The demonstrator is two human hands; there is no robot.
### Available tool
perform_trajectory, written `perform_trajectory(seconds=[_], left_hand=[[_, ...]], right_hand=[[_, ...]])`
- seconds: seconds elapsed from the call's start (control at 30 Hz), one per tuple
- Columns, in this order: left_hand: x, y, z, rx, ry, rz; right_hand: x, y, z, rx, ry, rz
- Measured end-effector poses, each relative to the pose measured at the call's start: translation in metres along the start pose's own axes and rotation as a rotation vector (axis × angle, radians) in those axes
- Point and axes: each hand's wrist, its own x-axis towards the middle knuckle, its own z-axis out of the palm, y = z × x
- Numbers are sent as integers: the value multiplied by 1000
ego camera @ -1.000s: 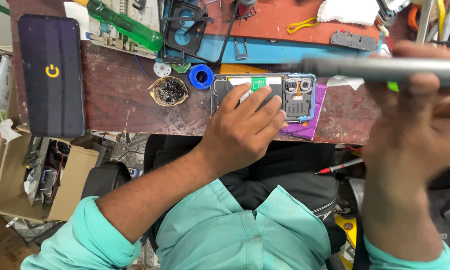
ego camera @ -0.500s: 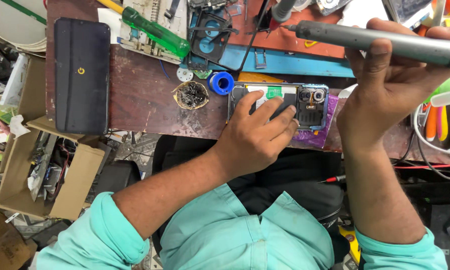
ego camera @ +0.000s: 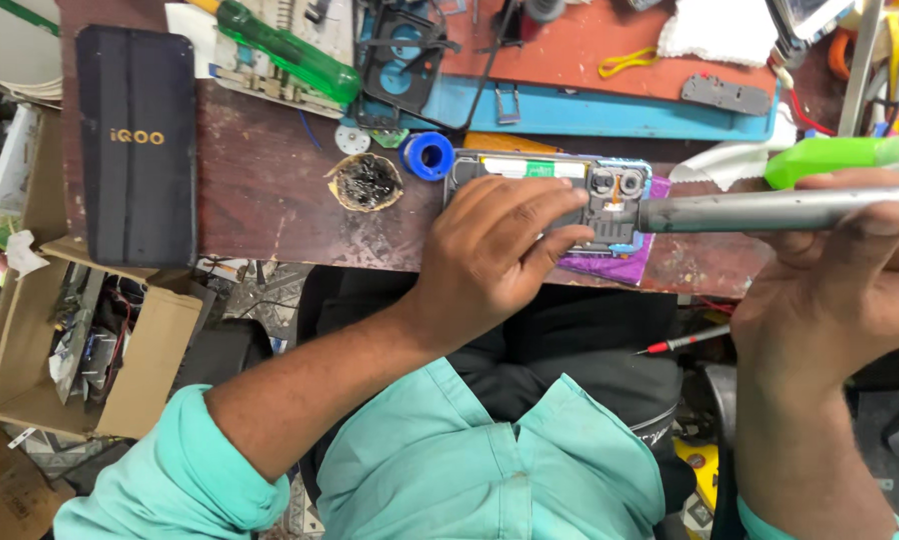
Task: The person handles a disassembled smartphone, then uses a hot air gun to apply heat to the internal components near the camera module. The device remains open on the workbench throughout the clip.
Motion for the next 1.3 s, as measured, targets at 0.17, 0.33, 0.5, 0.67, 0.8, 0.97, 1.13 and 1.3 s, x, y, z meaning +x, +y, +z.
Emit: perform_trajectory(seconds=[0.17, 0.33, 0.5, 0.67, 0.8, 0.97, 1.13, 1.3], left_hand=[[-2, -2, -1, 35, -58, 42], [-3, -3, -2, 54, -54, 64], [-3, -4, 3, 71, 3, 27], [-3, -5, 1, 65, 10, -35], [-1, -5, 3, 30, 43, -44], [1, -3, 3, 28, 17, -55], [5, 1, 1, 69, -19, -6], [7, 2, -2, 91, -78, -2]], right_hand=[[-5, 5, -5, -6, 12, 1], [-4, 10, -3, 2, 6, 7], [-7, 8, 0, 34, -64, 43], [8, -6, -6, 108, -247, 135], [7, -20, -11, 125, -312, 175], [-1, -16, -11, 55, -220, 78], [-3, -7, -10, 119, -150, 81], [1, -5, -12, 42, -3, 8]])
